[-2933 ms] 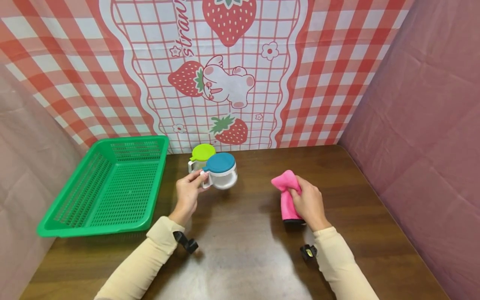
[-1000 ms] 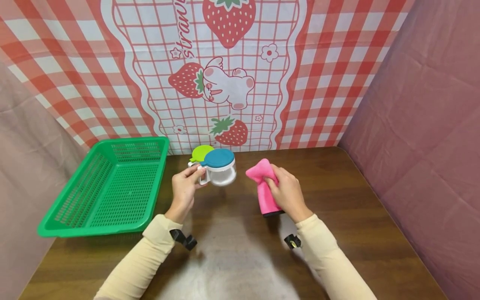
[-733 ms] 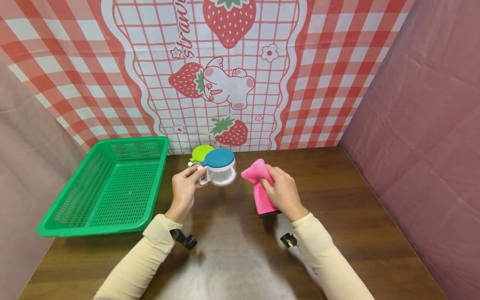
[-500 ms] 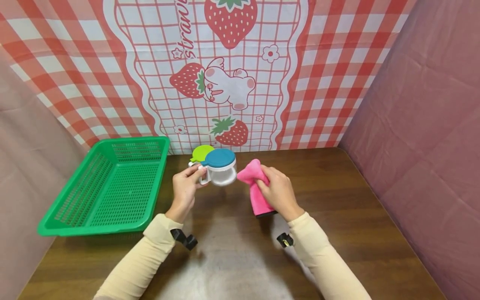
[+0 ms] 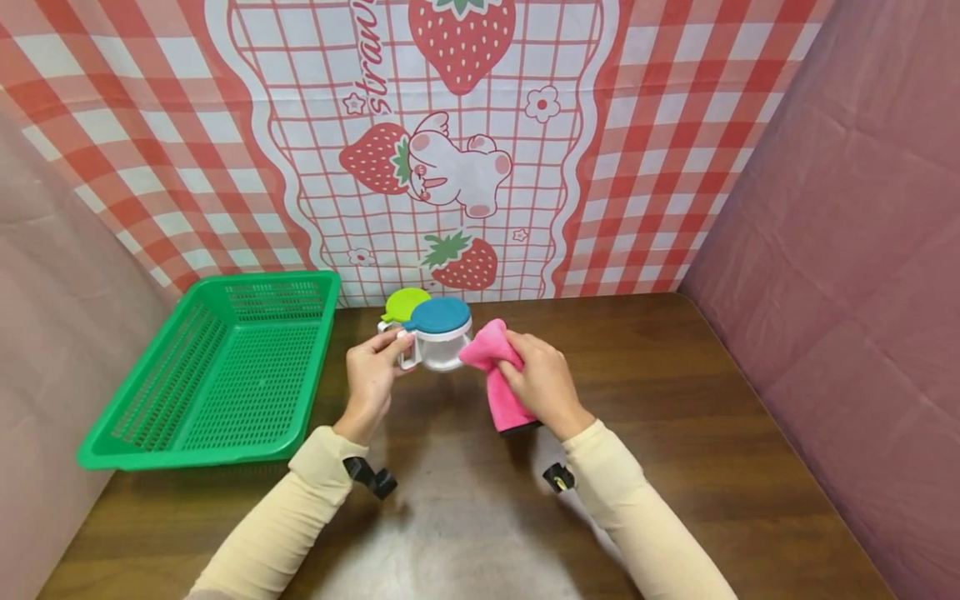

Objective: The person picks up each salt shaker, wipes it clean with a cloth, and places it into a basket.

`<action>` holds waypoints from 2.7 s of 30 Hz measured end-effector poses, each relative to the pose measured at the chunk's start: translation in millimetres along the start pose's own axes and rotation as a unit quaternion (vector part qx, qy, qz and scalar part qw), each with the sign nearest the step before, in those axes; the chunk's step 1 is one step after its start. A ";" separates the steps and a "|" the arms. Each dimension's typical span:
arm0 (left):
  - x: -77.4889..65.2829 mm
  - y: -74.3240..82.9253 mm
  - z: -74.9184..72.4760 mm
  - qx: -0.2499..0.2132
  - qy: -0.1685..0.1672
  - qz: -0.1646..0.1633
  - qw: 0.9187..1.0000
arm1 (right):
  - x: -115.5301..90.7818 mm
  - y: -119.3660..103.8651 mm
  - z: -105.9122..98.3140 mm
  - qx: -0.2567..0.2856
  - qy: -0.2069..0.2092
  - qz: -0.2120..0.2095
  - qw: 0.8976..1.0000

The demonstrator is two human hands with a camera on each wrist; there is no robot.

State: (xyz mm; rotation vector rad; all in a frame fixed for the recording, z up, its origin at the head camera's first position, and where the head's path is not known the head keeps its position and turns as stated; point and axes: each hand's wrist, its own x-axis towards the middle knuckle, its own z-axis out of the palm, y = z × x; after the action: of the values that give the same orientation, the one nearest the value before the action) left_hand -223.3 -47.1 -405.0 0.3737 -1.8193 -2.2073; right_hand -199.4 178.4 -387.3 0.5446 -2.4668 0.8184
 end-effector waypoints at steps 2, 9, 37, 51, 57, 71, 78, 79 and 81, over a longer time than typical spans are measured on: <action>-0.3 0.3 0.7 -0.001 -0.001 0.001 1.000 | 1.1 -1.9 2.0 -0.003 -0.002 -0.006 1.000; -2.7 -1.1 2.6 0.004 -0.008 0.003 1.000 | 2.6 -6.8 9.2 -0.018 -0.004 -0.023 1.000; -9.2 -3.7 12.4 0.028 0.008 0.043 0.999 | 1.4 -19.3 30.2 -0.047 0.053 -0.041 0.997; -12.2 -6.7 17.5 0.076 0.029 0.083 0.993 | -4.0 -42.2 46.4 -0.091 0.066 -0.021 0.993; -12.5 -8.1 18.4 0.076 0.033 0.094 0.992 | -7.7 -47.3 52.7 -0.130 0.077 -0.030 0.988; -10.8 -11.9 13.8 0.057 0.035 0.078 0.995 | -24.5 -30.7 61.6 -0.150 0.031 -0.010 0.988; -9.8 -12.3 11.8 0.049 0.036 0.063 0.996 | -26.8 -24.3 58.0 -0.136 0.023 -0.011 0.990; -9.4 -12.6 11.6 0.050 0.036 0.063 0.996 | -26.3 -25.3 56.4 -0.132 0.027 -0.013 0.991; -8.9 -12.6 11.4 0.050 0.037 0.062 0.996 | -24.7 -27.7 53.0 -0.128 0.036 -0.018 0.991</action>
State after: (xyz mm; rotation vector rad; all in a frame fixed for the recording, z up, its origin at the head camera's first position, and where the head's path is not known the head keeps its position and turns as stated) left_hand -219.5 -31.2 -415.0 0.3486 -1.8643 -1.9999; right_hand -182.3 129.4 -426.0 0.4574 -2.4389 0.4879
